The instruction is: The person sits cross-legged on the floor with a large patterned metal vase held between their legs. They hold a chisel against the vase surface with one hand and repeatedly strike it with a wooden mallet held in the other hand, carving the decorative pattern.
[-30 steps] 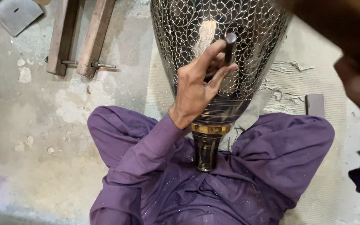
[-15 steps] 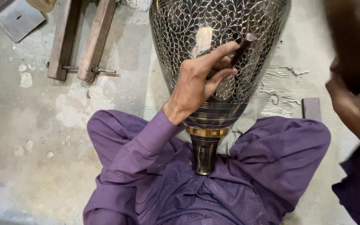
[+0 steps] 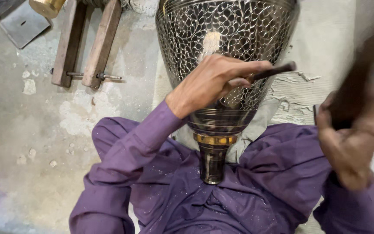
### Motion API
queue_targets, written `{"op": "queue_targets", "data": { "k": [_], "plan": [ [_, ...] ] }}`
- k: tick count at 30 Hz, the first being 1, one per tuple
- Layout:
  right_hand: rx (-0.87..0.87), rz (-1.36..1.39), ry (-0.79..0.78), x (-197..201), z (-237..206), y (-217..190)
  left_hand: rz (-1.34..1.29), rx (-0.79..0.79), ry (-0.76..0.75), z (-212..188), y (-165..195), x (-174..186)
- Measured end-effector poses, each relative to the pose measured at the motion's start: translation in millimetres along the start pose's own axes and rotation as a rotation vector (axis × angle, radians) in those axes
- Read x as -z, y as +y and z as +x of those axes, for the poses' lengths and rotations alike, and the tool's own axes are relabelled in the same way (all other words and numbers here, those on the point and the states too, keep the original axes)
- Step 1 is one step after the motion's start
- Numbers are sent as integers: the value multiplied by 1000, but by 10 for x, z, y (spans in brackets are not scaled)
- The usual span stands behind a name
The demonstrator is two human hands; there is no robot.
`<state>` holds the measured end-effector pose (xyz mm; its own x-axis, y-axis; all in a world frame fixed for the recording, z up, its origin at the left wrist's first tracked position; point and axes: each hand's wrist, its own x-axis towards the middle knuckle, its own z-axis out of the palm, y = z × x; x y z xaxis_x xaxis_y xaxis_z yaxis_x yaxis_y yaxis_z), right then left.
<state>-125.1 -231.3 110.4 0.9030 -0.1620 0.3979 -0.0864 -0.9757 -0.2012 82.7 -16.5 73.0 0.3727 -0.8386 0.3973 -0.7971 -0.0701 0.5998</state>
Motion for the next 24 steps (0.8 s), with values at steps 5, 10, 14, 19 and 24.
{"op": "queue_targets", "data": {
  "k": [5,10,14,19,24],
  "plan": [
    [-192,452,262,-459,-445,33,-1,-13,-131,163,0,-17],
    [-191,240,288,-750,-712,13,48,-27,-256,249,2,16],
    [-406,762,392,-883,-895,-79,106,-92,-331,323,-22,2],
    [-420,743,422,-1183,-1167,-78,152,-262,-353,360,-51,-33],
    [-454,548,237,-1264,-1192,-58,110,-173,-416,379,-57,24]
  ]
}}
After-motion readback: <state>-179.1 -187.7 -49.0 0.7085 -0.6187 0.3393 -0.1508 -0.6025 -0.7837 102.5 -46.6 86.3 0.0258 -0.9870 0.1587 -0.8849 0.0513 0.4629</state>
